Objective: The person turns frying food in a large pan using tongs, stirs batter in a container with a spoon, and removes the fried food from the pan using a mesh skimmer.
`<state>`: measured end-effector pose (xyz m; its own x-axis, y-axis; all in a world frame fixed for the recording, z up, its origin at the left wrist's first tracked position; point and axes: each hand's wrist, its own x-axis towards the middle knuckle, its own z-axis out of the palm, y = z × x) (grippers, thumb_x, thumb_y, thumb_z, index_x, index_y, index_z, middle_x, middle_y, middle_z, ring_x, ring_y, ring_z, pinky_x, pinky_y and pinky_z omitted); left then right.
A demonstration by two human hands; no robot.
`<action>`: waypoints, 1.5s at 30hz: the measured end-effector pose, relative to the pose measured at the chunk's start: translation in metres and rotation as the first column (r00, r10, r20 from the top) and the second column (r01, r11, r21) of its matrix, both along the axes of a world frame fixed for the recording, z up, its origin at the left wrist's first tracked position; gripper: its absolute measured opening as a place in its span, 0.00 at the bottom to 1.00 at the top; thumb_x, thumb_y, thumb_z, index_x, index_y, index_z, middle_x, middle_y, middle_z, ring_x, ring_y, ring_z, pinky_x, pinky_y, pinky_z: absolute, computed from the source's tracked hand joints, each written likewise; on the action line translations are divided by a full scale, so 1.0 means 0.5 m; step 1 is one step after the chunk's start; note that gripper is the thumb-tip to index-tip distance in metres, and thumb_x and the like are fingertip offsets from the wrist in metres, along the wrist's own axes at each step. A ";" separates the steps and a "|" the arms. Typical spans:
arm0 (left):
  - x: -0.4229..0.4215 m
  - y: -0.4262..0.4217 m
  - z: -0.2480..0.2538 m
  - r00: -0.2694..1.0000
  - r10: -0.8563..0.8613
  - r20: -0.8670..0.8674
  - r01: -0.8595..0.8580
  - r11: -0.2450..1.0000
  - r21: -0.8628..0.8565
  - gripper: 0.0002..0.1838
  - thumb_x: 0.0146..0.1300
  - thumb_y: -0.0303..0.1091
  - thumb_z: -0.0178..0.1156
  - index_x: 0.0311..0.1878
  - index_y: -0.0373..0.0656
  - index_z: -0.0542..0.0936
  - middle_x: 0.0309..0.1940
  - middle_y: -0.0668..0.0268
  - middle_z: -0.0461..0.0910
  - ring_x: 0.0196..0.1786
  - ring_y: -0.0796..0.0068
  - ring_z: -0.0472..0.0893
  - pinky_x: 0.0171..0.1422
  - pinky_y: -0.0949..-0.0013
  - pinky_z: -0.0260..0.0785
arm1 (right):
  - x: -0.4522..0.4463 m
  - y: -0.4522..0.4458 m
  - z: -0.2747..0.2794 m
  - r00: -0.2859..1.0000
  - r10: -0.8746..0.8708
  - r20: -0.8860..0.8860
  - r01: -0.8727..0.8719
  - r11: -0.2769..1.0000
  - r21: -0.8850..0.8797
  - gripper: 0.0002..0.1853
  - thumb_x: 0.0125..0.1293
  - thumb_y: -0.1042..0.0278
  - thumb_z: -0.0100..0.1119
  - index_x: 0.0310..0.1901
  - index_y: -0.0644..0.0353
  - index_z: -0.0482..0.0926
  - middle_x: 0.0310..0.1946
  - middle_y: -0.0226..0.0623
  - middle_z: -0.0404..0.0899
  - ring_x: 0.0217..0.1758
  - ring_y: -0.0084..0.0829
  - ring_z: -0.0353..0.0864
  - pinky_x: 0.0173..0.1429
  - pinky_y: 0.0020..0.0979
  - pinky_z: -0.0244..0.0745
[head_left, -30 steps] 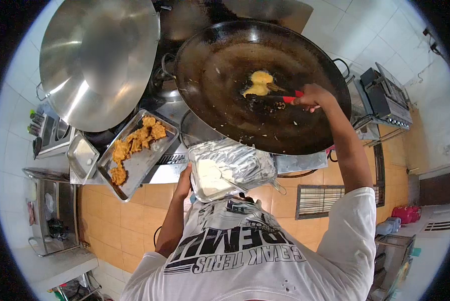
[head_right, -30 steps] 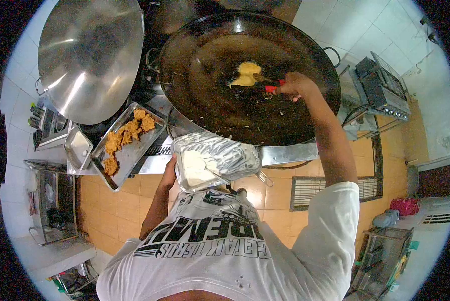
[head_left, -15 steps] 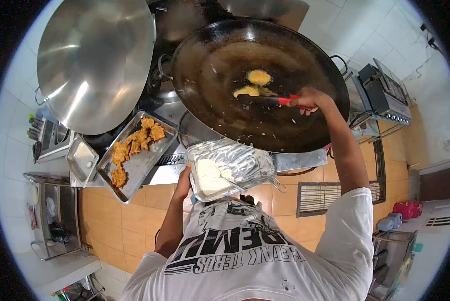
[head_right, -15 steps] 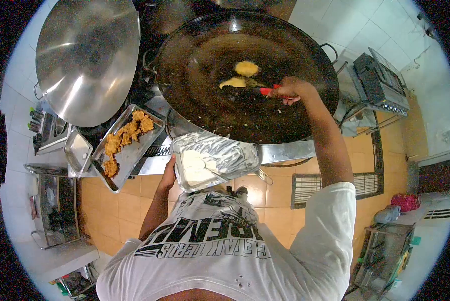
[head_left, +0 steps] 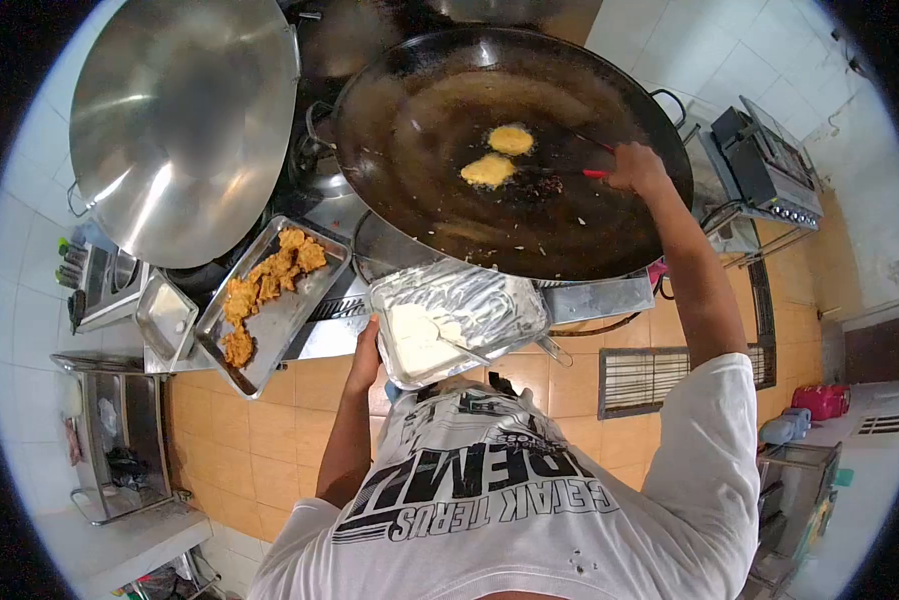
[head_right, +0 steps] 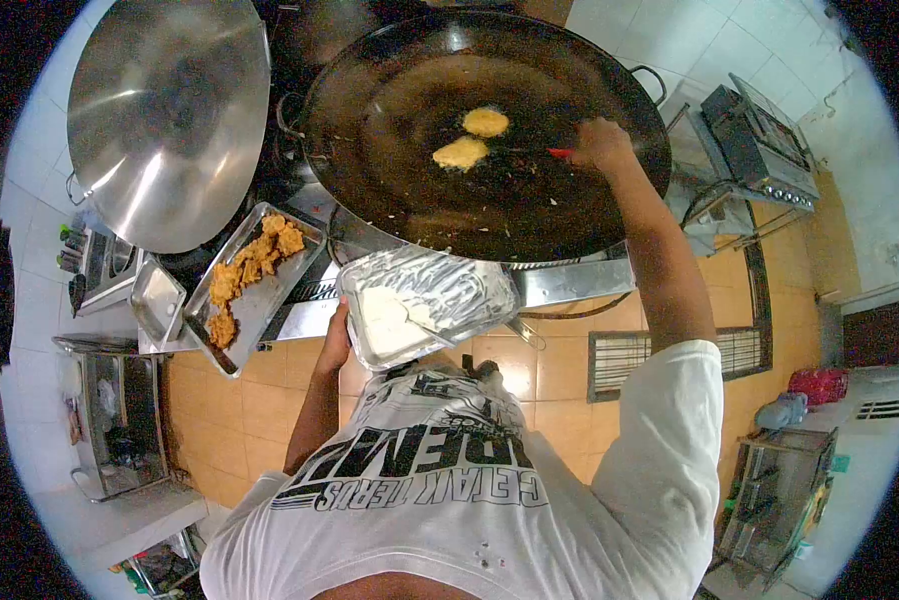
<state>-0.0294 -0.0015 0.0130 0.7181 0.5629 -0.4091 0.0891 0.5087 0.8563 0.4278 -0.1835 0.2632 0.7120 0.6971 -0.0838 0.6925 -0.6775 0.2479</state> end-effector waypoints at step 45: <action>-0.007 0.004 -0.025 1.000 -0.003 0.007 0.003 0.997 -0.078 0.34 0.70 0.58 0.39 0.60 0.34 0.68 0.53 0.57 0.75 0.54 0.68 0.76 0.61 0.66 0.65 | 0.066 0.105 -0.104 0.923 0.210 0.323 -0.220 0.975 -0.005 0.33 0.62 0.47 0.54 0.66 0.51 0.60 0.51 0.40 0.75 0.44 0.40 0.81 0.40 0.39 0.79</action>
<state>-0.0331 0.0007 0.0007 0.7228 0.5274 -0.4465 0.0851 0.5734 0.8149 0.4611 -0.1309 0.2114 0.5300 0.8352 0.1468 0.7101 -0.5318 0.4614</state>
